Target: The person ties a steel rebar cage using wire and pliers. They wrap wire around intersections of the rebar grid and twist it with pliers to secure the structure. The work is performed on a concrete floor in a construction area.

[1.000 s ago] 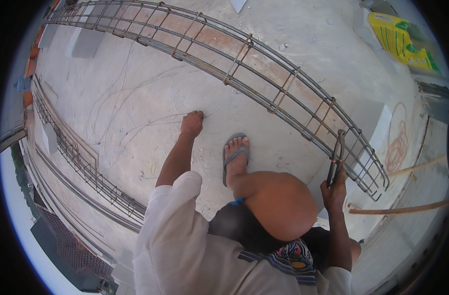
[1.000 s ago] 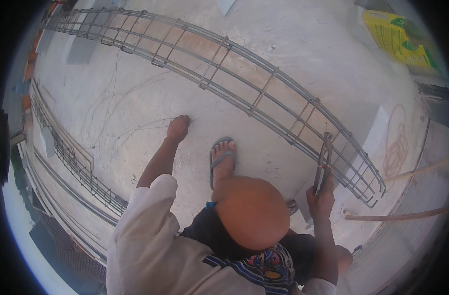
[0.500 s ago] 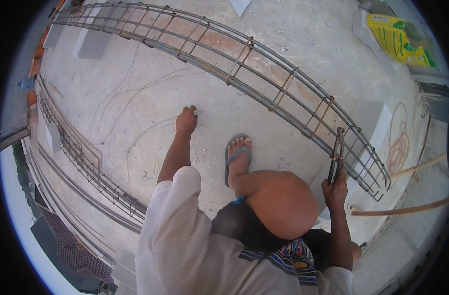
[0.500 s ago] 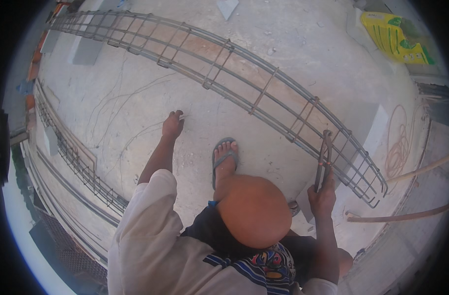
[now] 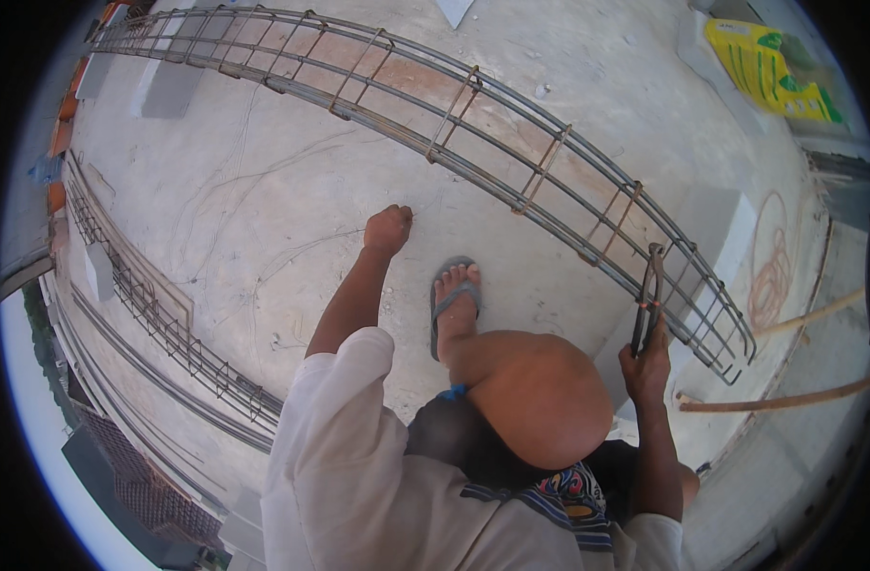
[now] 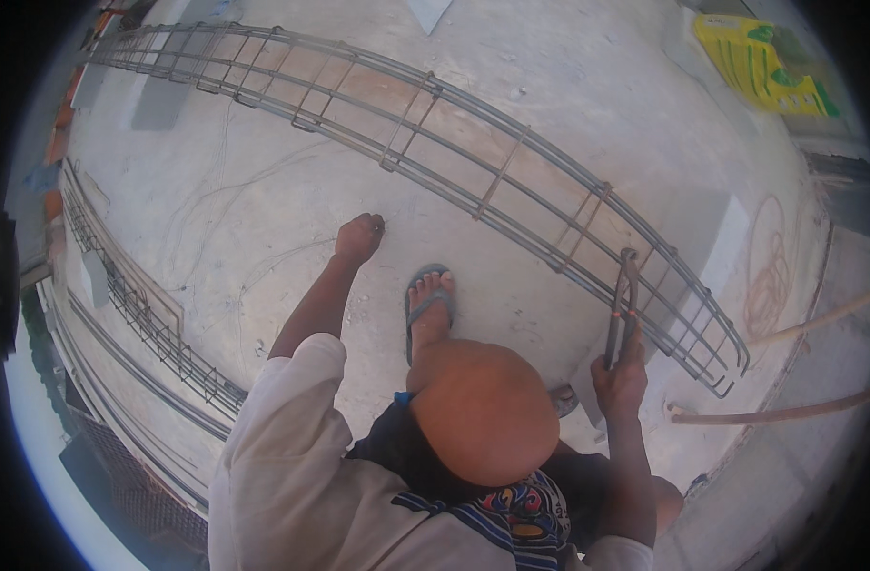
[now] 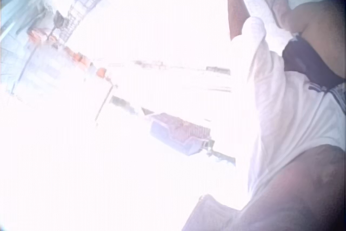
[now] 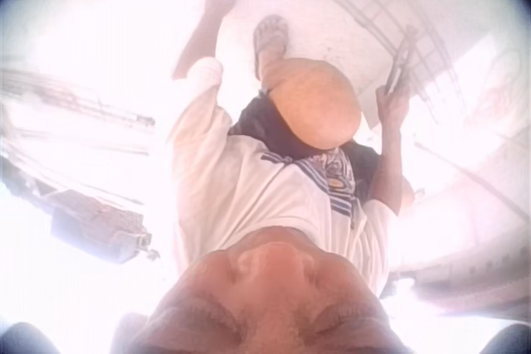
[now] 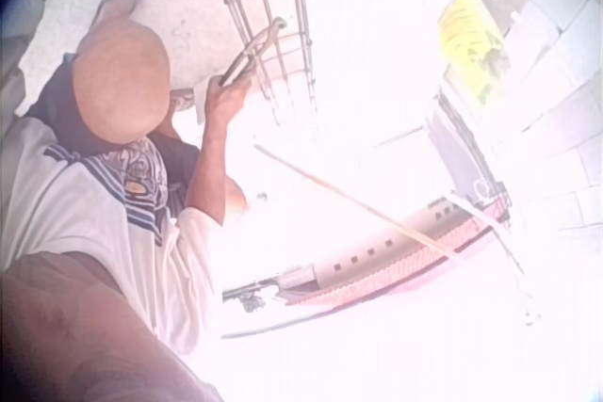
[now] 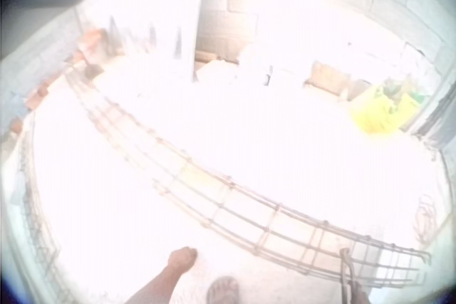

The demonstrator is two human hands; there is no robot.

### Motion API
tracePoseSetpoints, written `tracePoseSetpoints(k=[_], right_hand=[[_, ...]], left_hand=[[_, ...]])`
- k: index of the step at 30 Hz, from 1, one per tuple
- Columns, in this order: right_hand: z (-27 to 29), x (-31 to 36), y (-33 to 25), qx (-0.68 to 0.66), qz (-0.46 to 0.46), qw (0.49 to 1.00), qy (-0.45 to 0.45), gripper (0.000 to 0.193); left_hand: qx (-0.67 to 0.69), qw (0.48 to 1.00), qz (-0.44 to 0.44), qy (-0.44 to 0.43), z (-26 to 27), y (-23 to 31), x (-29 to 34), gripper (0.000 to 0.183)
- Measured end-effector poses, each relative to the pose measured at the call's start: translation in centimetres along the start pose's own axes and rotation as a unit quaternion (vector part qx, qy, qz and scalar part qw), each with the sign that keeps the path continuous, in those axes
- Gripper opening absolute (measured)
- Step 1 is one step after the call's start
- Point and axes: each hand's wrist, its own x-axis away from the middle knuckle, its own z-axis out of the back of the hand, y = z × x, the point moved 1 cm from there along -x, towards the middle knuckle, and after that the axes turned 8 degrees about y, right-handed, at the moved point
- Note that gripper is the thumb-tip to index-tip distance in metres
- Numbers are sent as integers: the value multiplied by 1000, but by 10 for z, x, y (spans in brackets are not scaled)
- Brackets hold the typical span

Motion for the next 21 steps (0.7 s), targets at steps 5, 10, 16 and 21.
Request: tracePoseSetpoints(k=[5,10,16,21], right_hand=[[4,-5,4,24,41,996,70,72],[30,-16,6,-301,-184,930,-100,42],[40,21,-9,-517,-83,848,-81,27],[64,41,-5,-466,-79,862,-182,42]], left_hand=[[236,971,30,-12,58,80,17,31],[335,929,2,158,124,73,62,22],[311,938,27,149,281,75,144,23],[313,897,-6,312,353,117,174,24]])
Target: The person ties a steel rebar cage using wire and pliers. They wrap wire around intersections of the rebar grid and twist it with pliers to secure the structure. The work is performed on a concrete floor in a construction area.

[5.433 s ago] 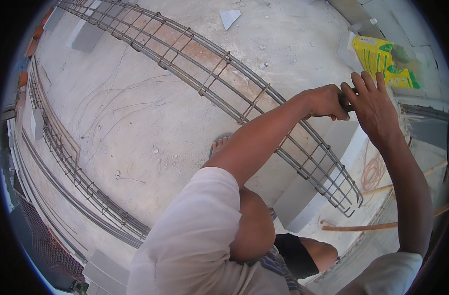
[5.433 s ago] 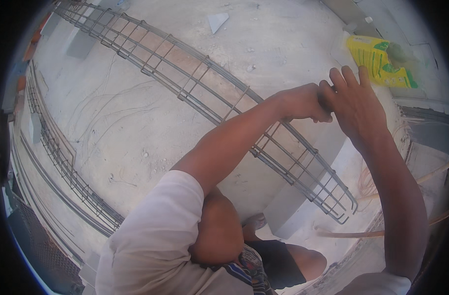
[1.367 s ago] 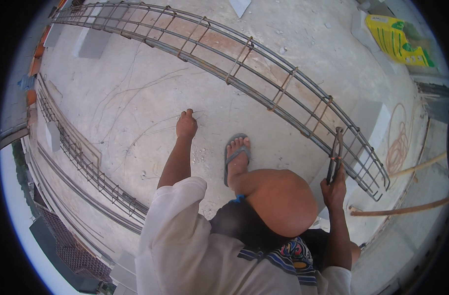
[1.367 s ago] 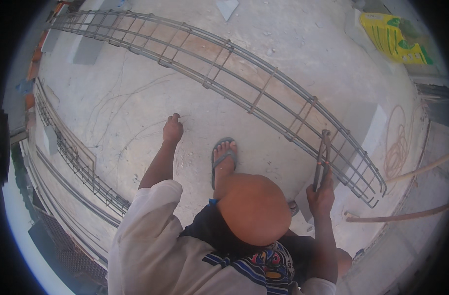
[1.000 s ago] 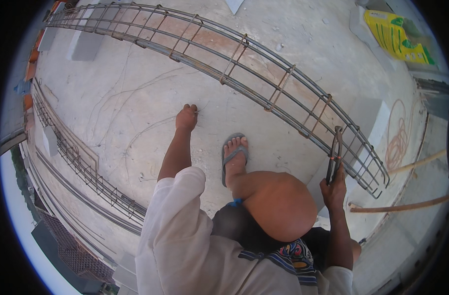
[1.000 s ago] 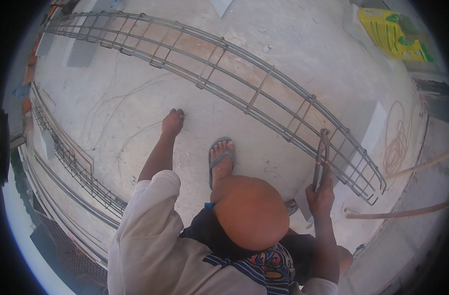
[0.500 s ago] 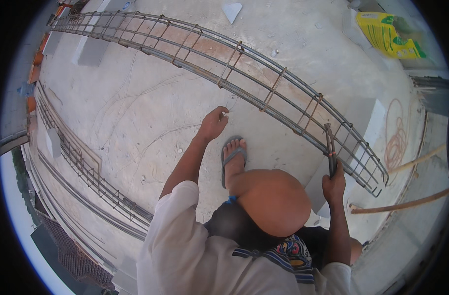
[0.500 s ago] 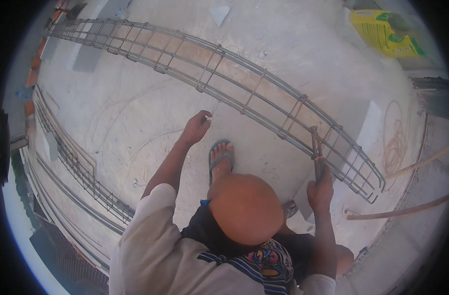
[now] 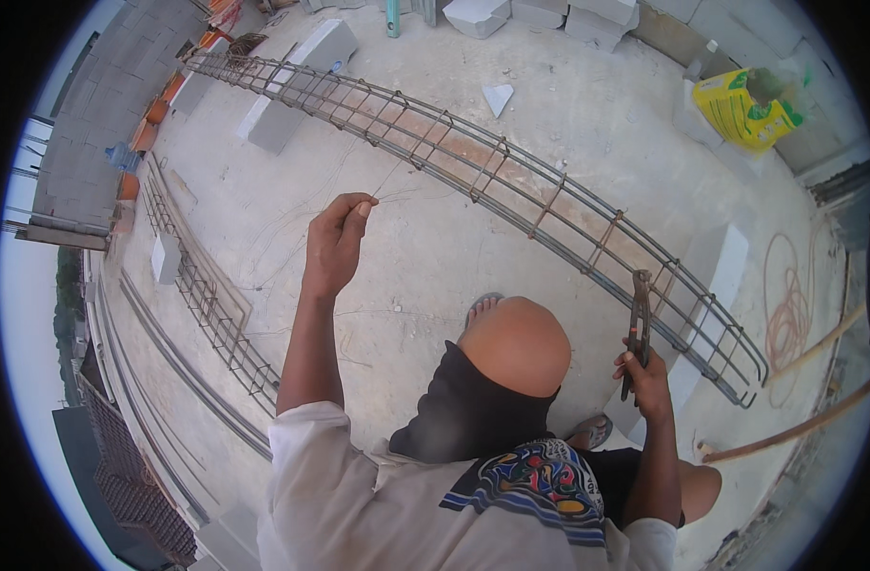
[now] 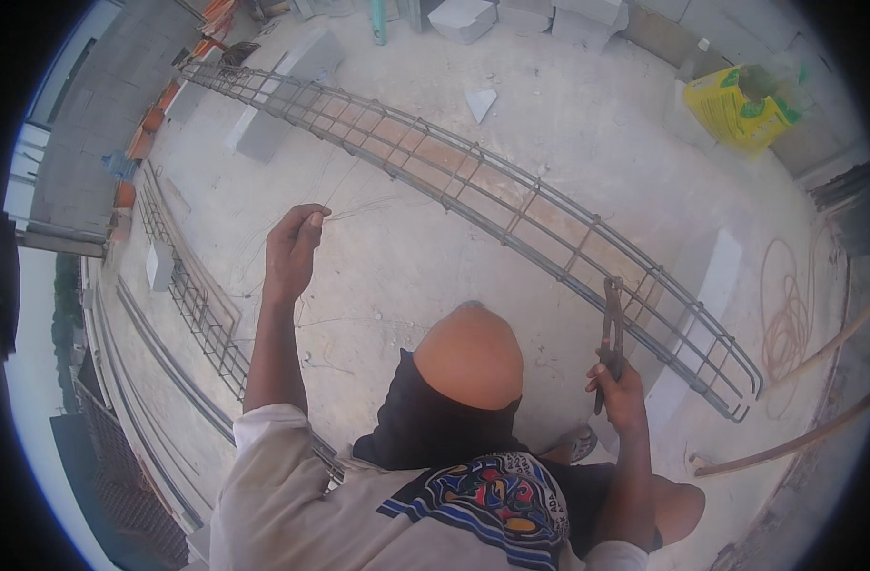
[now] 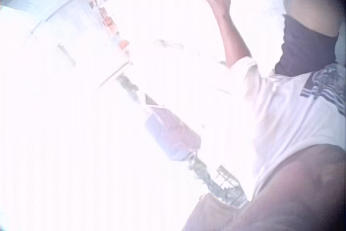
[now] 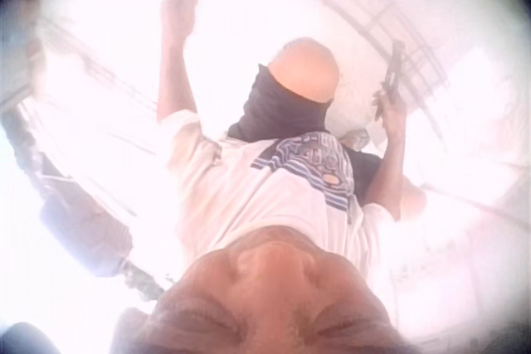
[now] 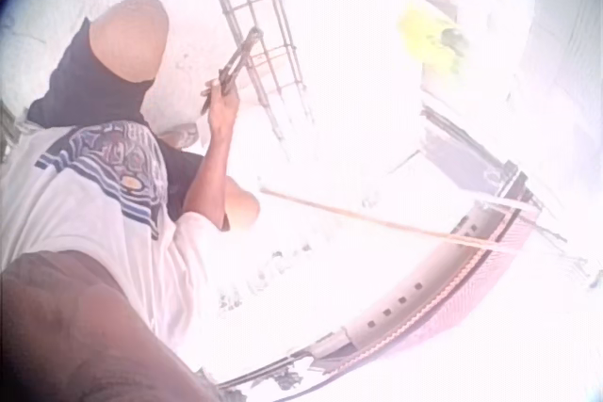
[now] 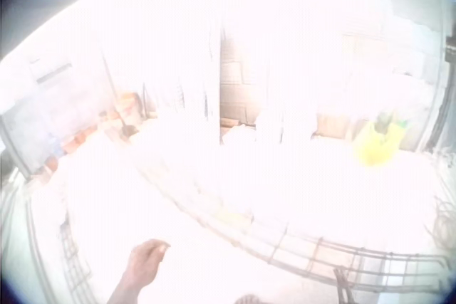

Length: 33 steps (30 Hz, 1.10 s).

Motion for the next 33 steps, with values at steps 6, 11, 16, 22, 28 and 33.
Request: tracePoseSetpoints(k=[6,11,16,22,28,33], right_hand=[[13,31,-13,77,23,996,-49,54],[38,62,-16,157,-10,986,-49,55],[40,77,1,268,266,924,66,73],[40,97,-55,306,356,878,94,80],[35,102,-92,344,415,838,84,81],[43,119,-107,369,459,801,106,79]], left_hand=[[137,973,-100,157,-6,56,-11,25],[90,984,-104,112,13,100,-18,26],[-45,980,-91,-174,-31,116,26,23],[-32,967,-110,-227,-56,168,77,23],[3,944,-115,-310,-61,182,89,18],[31,931,-160,-328,-65,176,93,19]])
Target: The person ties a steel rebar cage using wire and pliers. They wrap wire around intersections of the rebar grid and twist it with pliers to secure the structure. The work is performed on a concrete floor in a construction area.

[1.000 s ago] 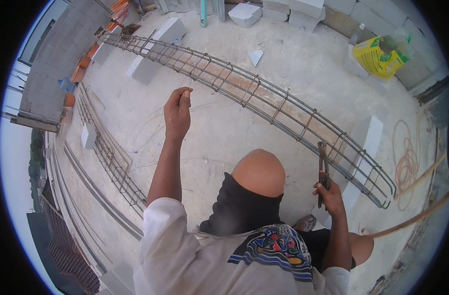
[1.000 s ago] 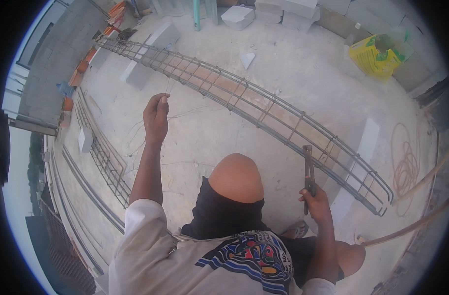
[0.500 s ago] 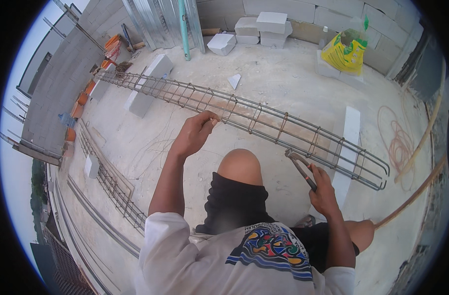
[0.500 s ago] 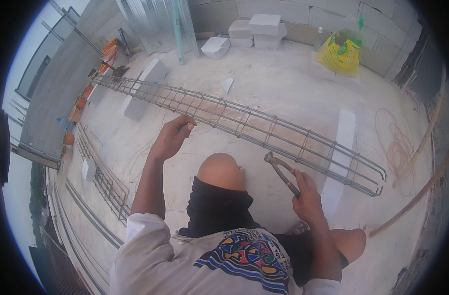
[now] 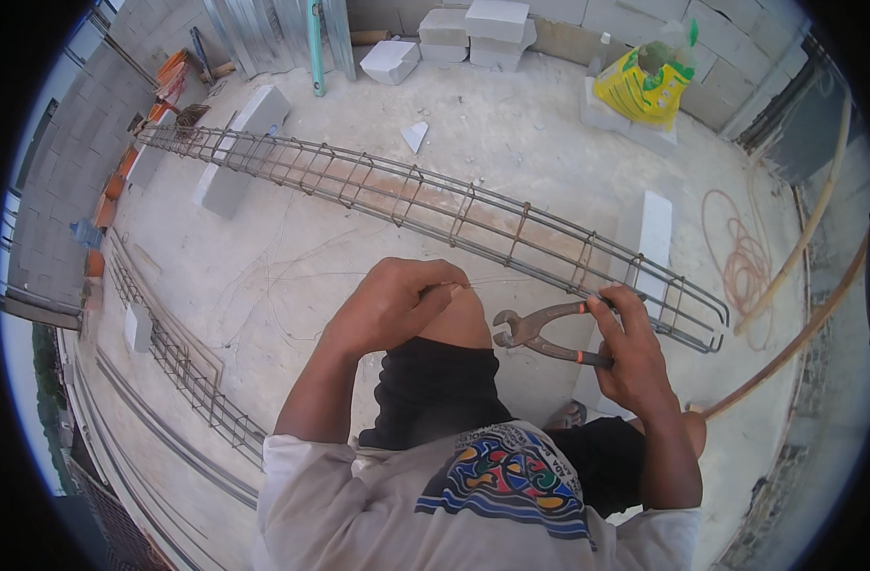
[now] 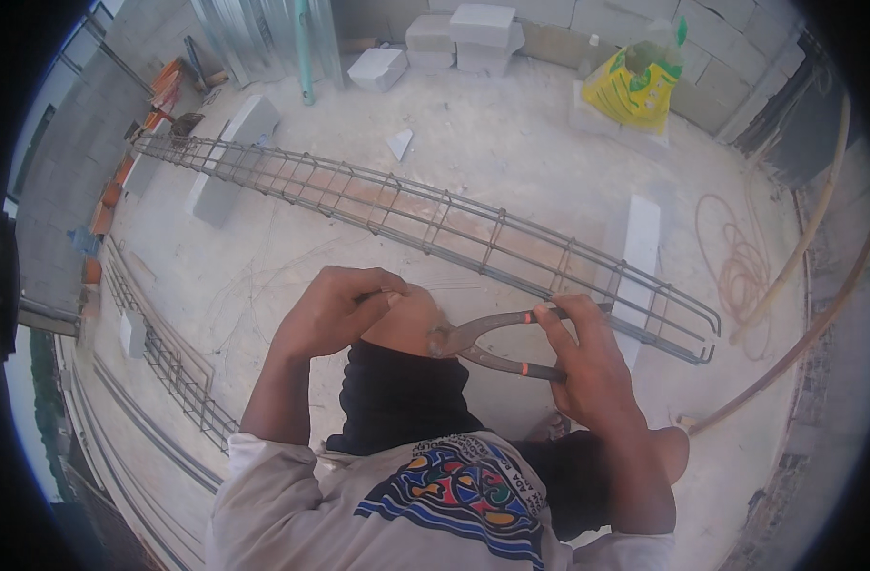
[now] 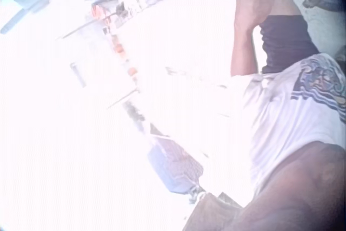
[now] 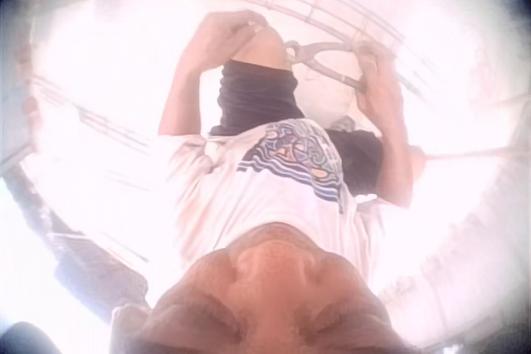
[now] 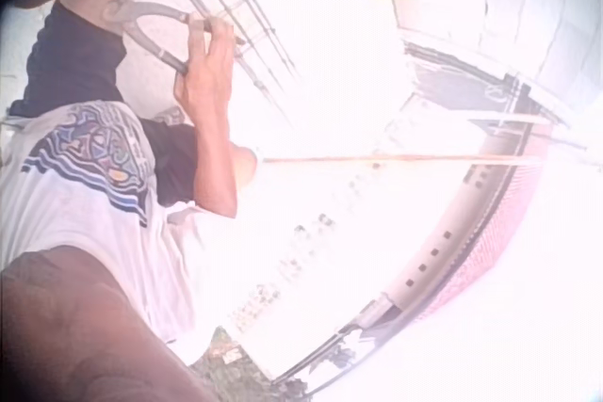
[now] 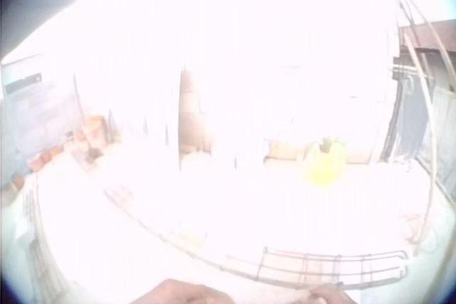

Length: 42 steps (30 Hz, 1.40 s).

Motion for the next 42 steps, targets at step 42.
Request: tracePoseSetpoints(k=[42], right_hand=[[-49,68,74,35,-88,988,122,36]], left_hand=[[-55,963,-115,-238,-74,26,-38,16]])
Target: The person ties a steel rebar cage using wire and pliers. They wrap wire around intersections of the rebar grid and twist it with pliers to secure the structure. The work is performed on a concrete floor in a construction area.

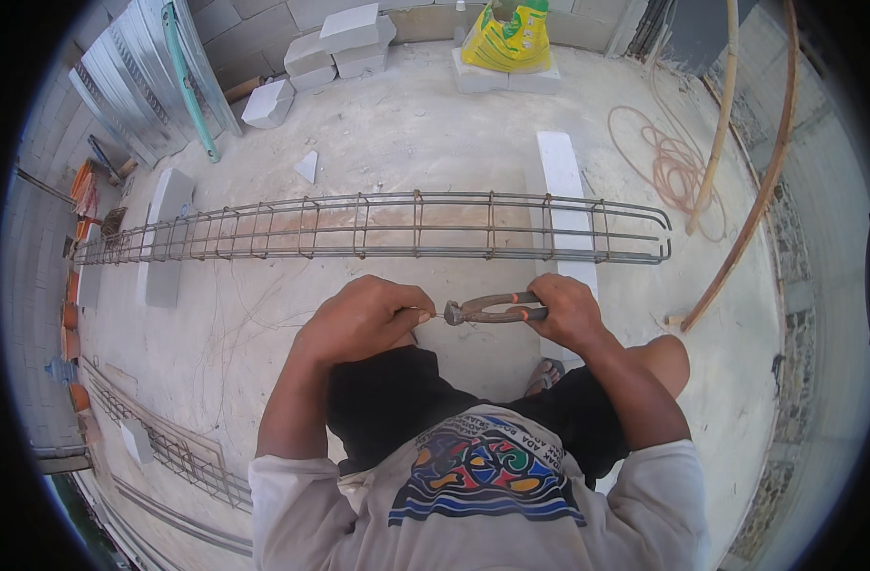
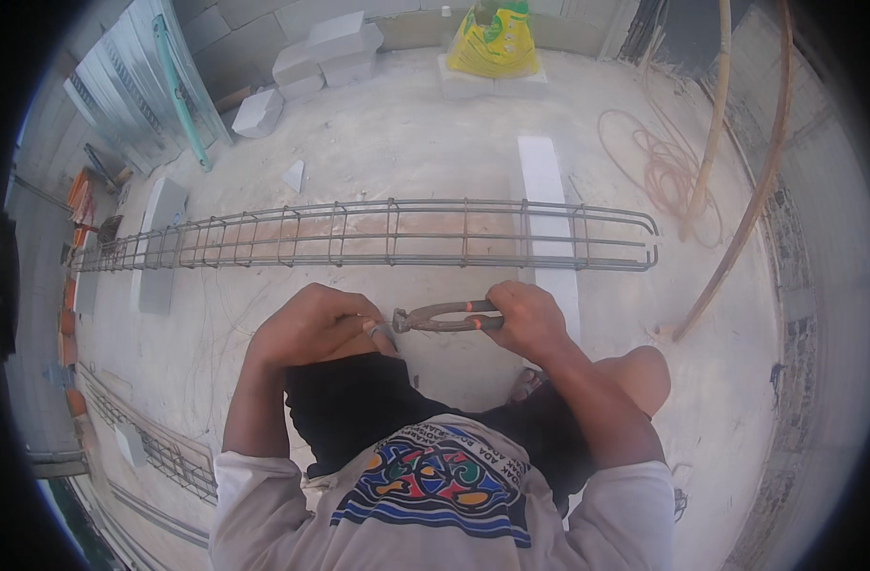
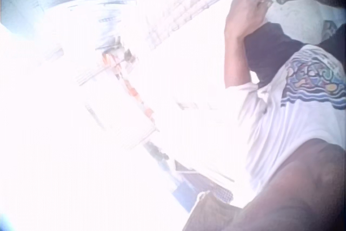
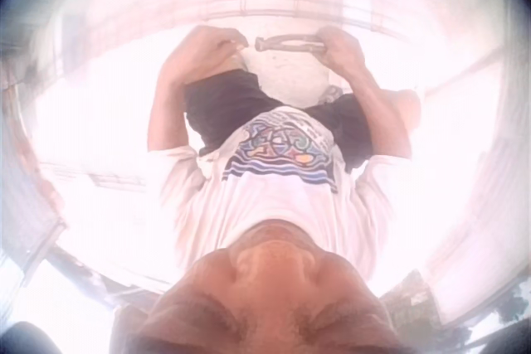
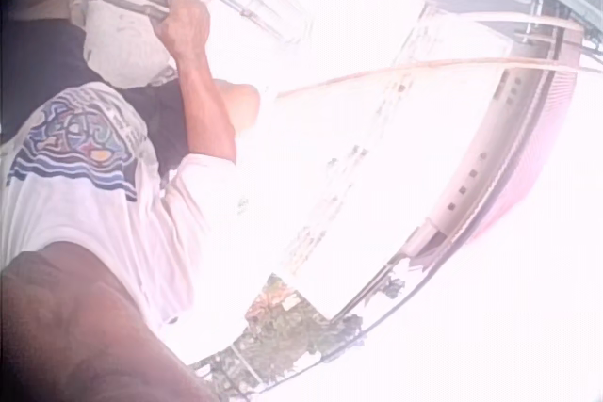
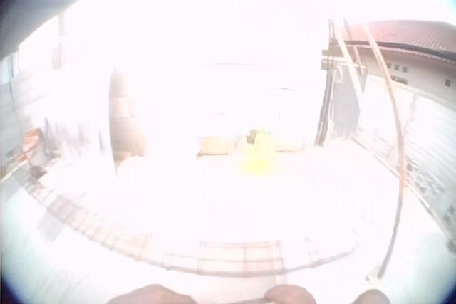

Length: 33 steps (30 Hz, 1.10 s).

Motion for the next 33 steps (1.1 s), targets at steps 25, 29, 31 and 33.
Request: tracePoseSetpoints(k=[25,29,31,33], right_hand=[[-33,160,165,207,-394,882,-157,63],[7,116,132,82,-414,906,-36,77],[40,76,107,-142,-398,906,36,79],[99,14,21,-328,-314,890,47,75]], left_hand=[[175,934,-41,308,77,81,-75,20],[312,909,-89,262,65,111,-90,26],[346,894,-118,259,56,137,-99,25],[358,883,-144,268,53,155,-102,24]])
